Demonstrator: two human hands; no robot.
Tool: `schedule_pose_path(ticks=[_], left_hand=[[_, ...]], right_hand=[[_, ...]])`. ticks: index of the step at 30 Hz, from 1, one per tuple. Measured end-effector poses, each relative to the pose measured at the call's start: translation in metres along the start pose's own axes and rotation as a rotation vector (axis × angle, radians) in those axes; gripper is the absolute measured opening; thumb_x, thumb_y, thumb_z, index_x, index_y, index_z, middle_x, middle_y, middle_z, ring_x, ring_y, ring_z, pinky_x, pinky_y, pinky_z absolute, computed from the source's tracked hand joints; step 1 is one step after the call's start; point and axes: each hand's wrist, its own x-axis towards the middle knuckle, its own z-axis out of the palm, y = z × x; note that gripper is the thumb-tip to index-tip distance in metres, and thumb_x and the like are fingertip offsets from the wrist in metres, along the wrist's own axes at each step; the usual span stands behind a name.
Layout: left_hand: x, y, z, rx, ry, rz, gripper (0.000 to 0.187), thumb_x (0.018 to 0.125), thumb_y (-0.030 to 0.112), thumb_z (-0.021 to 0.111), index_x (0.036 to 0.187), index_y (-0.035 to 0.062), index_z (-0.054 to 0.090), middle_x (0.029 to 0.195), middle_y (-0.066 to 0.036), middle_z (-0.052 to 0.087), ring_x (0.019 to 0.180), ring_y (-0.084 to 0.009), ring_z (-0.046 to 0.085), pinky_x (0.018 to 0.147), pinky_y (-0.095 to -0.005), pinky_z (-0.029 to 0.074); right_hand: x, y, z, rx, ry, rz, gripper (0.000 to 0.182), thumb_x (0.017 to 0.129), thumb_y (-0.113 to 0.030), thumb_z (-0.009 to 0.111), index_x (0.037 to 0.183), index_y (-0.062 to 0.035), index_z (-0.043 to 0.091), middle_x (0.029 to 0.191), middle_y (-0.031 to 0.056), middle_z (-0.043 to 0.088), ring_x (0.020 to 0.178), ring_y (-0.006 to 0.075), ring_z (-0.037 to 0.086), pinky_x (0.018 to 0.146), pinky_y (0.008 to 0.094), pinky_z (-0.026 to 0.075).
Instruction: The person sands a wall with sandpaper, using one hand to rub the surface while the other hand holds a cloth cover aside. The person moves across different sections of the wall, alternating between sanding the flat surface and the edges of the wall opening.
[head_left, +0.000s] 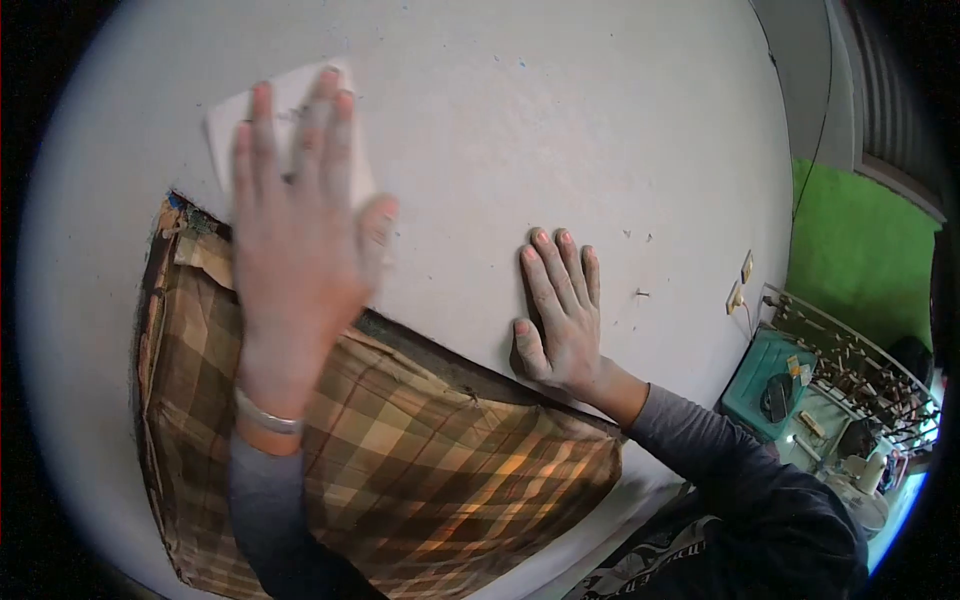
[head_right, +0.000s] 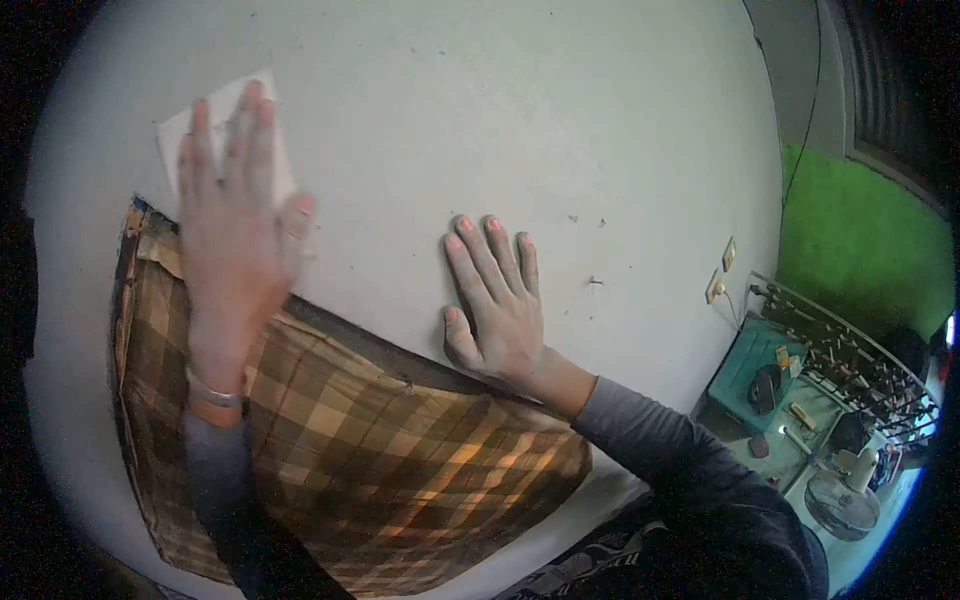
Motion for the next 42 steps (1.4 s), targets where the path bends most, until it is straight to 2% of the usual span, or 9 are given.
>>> schedule_pose_path(ticks=[3, 12, 15, 19, 23, 30, 31, 39, 42], left_hand=[[-0.019, 0.048, -0.003, -0.413, -0.228, 0.162, 0.085, 0.082, 0.023, 0.072, 0.157, 0.0073, 0.035, 0.163, -0.008, 0.036, 0.151, -0.0432, 0.026, 0.124, -0.053, 0.025], [-0.025, 0.041, 0.01, -0.389, -0.3, 0.238, 0.08, 0.086, 0.025, 0.07, 0.157, 0.0048, 0.036, 0.164, -0.01, 0.034, 0.153, -0.0399, 0.023, 0.124, -0.0506, 0.025], [-0.025, 0.0, 0.028, -0.365, -0.018, -0.156, 0.069, 0.1, 0.042, 0.056, 0.156, 0.006, 0.037, 0.165, -0.004, 0.032, 0.153, -0.0379, 0.022, 0.127, -0.0489, 0.019], [-0.049, 0.069, 0.028, -0.082, -0.136, 0.25, 0.075, 0.094, 0.032, 0.066, 0.158, 0.0059, 0.035, 0.165, -0.008, 0.033, 0.153, -0.0446, 0.019, 0.126, -0.0501, 0.022], [-0.011, 0.011, -0.001, 0.009, -0.065, -0.082, 0.082, 0.089, 0.037, 0.069, 0.157, 0.0042, 0.036, 0.167, -0.008, 0.029, 0.153, -0.0439, 0.019, 0.127, -0.0533, 0.019], [-0.012, 0.038, -0.009, -0.21, -0.231, -0.065, 0.085, 0.087, 0.025, 0.071, 0.159, 0.0042, 0.03, 0.167, -0.014, 0.028, 0.153, -0.0477, 0.015, 0.126, -0.0559, 0.017], [-0.005, 0.01, -0.001, -0.117, -0.023, -0.094, 0.086, 0.086, 0.027, 0.072, 0.158, 0.0035, 0.032, 0.167, -0.014, 0.028, 0.153, -0.0488, 0.015, 0.126, -0.0551, 0.018], [-0.02, 0.057, 0.007, -0.265, -0.302, 0.171, 0.082, 0.095, 0.049, 0.059, 0.16, 0.0068, 0.031, 0.17, -0.01, 0.021, 0.153, -0.0482, 0.015, 0.126, -0.0554, 0.017], [-0.009, 0.024, 0.007, 0.199, -0.117, -0.112, 0.082, 0.095, 0.052, 0.057, 0.16, 0.0077, 0.032, 0.17, -0.008, 0.02, 0.154, -0.0471, 0.015, 0.127, -0.0544, 0.015]], right_hand=[[-0.001, -0.006, -0.002, -0.004, -0.02, 0.03, 0.066, 0.098, -0.029, 0.044, 0.156, 0.0003, 0.036, 0.164, 0.0188, 0.033, 0.156, 0.0389, 0.02, 0.125, 0.0567, 0.003], [0.0, -0.002, -0.003, -0.013, -0.039, 0.033, 0.068, 0.098, -0.029, 0.044, 0.158, 0.0007, 0.033, 0.166, 0.0185, 0.029, 0.156, 0.0391, 0.016, 0.124, 0.0572, 0.001], [-0.001, -0.001, -0.003, -0.019, -0.025, 0.031, 0.067, 0.098, -0.029, 0.044, 0.157, 0.0012, 0.034, 0.165, 0.019, 0.031, 0.156, 0.0391, 0.017, 0.124, 0.0572, 0.002], [-0.002, 0.0, -0.005, -0.027, -0.016, 0.018, 0.066, 0.099, -0.028, 0.044, 0.157, 0.002, 0.034, 0.164, 0.0193, 0.032, 0.156, 0.0385, 0.019, 0.125, 0.0558, 0.003], [-0.002, 0.001, 0.0, 0.006, 0.04, 0.06, 0.063, 0.101, -0.028, 0.042, 0.156, 0.0019, 0.035, 0.164, 0.0187, 0.032, 0.155, 0.0379, 0.021, 0.125, 0.0545, 0.005], [-0.004, 0.005, -0.001, -0.021, 0.047, 0.049, 0.063, 0.102, -0.028, 0.042, 0.156, 0.0021, 0.034, 0.164, 0.0187, 0.032, 0.155, 0.0378, 0.022, 0.125, 0.0549, 0.007], [-0.006, 0.005, -0.001, -0.028, 0.038, 0.058, 0.063, 0.102, -0.028, 0.041, 0.156, 0.0022, 0.034, 0.164, 0.0189, 0.032, 0.155, 0.0376, 0.022, 0.125, 0.055, 0.007], [-0.01, 0.015, -0.002, 0.078, 0.102, 0.063, 0.061, 0.102, -0.025, 0.039, 0.156, 0.0029, 0.034, 0.164, 0.0199, 0.032, 0.155, 0.0375, 0.022, 0.125, 0.054, 0.007], [-0.018, 0.017, -0.001, 0.065, 0.1, 0.102, 0.061, 0.1, -0.022, 0.04, 0.156, 0.0031, 0.034, 0.164, 0.02, 0.032, 0.155, 0.0377, 0.023, 0.125, 0.0532, 0.01]])
